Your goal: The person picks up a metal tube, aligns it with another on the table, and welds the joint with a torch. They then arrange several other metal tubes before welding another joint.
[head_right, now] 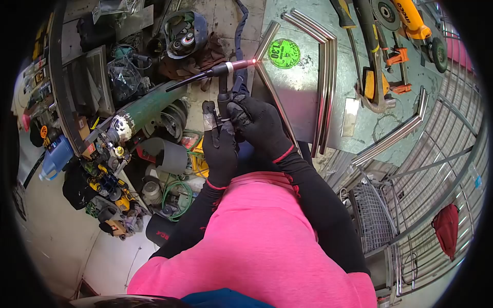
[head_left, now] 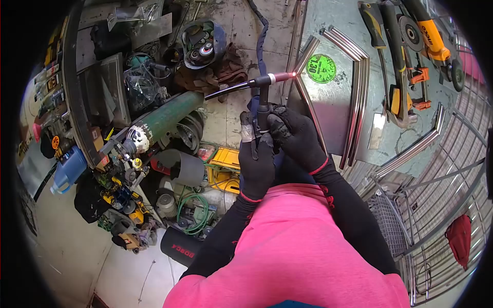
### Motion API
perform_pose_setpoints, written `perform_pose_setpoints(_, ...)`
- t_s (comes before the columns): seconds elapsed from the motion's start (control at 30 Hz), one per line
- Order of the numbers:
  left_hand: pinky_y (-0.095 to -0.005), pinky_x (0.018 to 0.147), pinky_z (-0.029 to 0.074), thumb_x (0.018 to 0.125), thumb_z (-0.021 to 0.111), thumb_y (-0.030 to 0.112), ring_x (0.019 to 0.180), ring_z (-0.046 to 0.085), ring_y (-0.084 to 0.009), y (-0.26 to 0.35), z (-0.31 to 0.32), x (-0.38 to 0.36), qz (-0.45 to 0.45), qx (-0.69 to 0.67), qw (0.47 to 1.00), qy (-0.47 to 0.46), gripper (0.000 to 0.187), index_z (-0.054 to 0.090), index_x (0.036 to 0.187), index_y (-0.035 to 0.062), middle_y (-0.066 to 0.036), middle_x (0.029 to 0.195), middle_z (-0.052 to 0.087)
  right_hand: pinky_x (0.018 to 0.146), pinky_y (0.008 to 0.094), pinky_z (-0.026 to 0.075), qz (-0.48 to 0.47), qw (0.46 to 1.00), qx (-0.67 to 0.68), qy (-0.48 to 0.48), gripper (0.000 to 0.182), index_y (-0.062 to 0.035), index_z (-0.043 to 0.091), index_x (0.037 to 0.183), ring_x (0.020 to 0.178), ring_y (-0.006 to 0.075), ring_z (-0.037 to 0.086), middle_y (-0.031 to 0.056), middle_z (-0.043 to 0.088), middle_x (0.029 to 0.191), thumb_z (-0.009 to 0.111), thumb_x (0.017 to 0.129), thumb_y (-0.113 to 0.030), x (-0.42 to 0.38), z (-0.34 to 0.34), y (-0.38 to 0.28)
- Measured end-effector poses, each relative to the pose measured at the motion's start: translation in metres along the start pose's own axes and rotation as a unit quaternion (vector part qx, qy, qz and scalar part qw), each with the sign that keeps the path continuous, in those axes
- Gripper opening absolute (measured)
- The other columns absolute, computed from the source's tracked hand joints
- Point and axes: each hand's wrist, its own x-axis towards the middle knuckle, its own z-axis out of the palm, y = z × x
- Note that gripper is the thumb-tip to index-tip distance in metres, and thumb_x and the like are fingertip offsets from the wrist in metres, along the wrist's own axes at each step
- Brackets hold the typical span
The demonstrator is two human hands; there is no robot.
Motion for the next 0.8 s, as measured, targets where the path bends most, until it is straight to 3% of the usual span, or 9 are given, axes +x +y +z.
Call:
perform_pose_setpoints(0.1,-0.0278,0.057,0.043,0.109,0.065,0.018,0.067,0.054,-0.0071,0.002,0.001,-0.001,-0.006,-0.009,1.0,0.004,0.017,0.059,0.104,0.0029,0.0,0.081,0.061,0.074,0.0442,0.058,-0.024,1.0,-0.017,0.005,0.028,-0.0046,0.076,0.124,0.084,0.0387,0.075,0.022,0.075,0.095,0.071,0.106,-0.025,0.001,-0.001,-0.003)
perform_pose_setpoints(0.27,-0.0263,0.057,0.042,0.11,0.064,0.018,0.068,0.053,-0.0058,0.01,0.003,0.001,0.004,-0.027,1.0,-0.001,0.023,0.061,0.123,-0.0016,0.0,0.086,0.063,0.072,0.0438,0.059,-0.019,1.0,-0.016,-0.003,0.028,-0.0061,0.076,0.126,0.081,0.0385,0.076,0.0208,0.076,0.096,0.07,0.106,-0.024,0.001,-0.001,-0.002)
perform_pose_setpoints(0.33,-0.0252,0.058,0.042,0.111,0.062,0.018,0.069,0.052,-0.0051,0.006,-0.001,0.002,-0.003,-0.004,0.999,-0.031,0.039,0.056,0.144,-0.0031,0.0,0.091,0.064,0.073,0.0435,0.06,-0.014,1.0,0.004,0.001,0.028,-0.0073,0.076,0.128,0.083,0.0378,0.077,0.0202,0.077,0.099,0.07,0.106,-0.024,0.001,-0.002,-0.009)
perform_pose_setpoints(0.53,-0.0243,0.058,0.042,0.112,0.059,0.018,0.069,0.051,-0.0041,0.014,0.0,0.004,-0.022,-0.039,0.998,-0.043,0.062,0.037,0.168,0.0036,0.001,0.094,0.065,0.074,0.0432,0.06,-0.033,0.999,-0.02,0.01,0.03,-0.0085,0.076,0.131,0.086,0.0368,0.078,0.0191,0.078,0.101,0.07,0.106,-0.024,0.002,0.0,-0.002)
perform_pose_setpoints(0.57,-0.0243,0.058,0.042,0.112,0.059,0.018,0.069,0.051,-0.0041,0.014,0.0,0.003,-0.021,-0.039,0.998,-0.044,0.062,0.037,0.168,0.0036,0.001,0.094,0.065,0.074,0.0432,0.06,-0.034,0.999,-0.02,0.01,0.03,-0.0085,0.076,0.131,0.086,0.0368,0.078,0.0191,0.078,0.101,0.07,0.106,-0.024,0.002,0.0,-0.003)
perform_pose_setpoints(0.63,-0.034,0.072,0.055,0.11,0.059,0.013,0.081,0.07,-0.0165,0.021,0.0,0.003,-0.038,-0.039,0.998,-0.031,0.024,0.066,0.124,-0.0057,-0.01,0.092,0.073,0.074,0.0436,0.06,-0.04,0.999,-0.01,0.005,0.03,-0.0083,0.076,0.131,0.086,0.0372,0.078,0.0198,0.078,0.101,0.069,0.106,-0.024,0.002,-0.001,-0.006)
perform_pose_setpoints(0.67,-0.034,0.072,0.055,0.11,0.059,0.013,0.081,0.07,-0.0165,0.018,-0.001,0.003,-0.037,-0.039,0.998,-0.031,0.024,0.066,0.124,-0.0057,-0.01,0.092,0.073,0.074,0.0436,0.06,-0.04,0.999,-0.01,0.006,0.03,-0.0083,0.076,0.131,0.086,0.0372,0.078,0.0198,0.078,0.101,0.069,0.106,-0.024,0.002,-0.001,-0.005)
perform_pose_setpoints(0.73,-0.0246,0.057,0.042,0.113,0.06,0.02,0.069,0.051,-0.0044,0.009,-0.002,0.004,-0.027,-0.028,0.998,-0.05,0.061,0.038,0.167,0.0034,0.001,0.095,0.065,0.074,0.0433,0.06,-0.027,1.0,0.001,0.008,0.03,-0.0082,0.076,0.131,0.087,0.0371,0.078,0.0198,0.078,0.101,0.069,0.107,-0.023,0.001,0.001,-0.002)
perform_pose_setpoints(0.8,-0.0247,0.057,0.042,0.113,0.06,0.02,0.068,0.052,-0.0047,0.005,-0.003,0.003,-0.03,-0.033,0.998,-0.048,0.061,0.037,0.167,0.0032,0.0,0.095,0.066,0.074,0.0436,0.06,-0.013,1.0,-0.006,0.003,0.03,-0.008,0.075,0.131,0.086,0.0371,0.078,0.0198,0.078,0.1,0.069,0.107,-0.024,0.001,0.001,0.0)
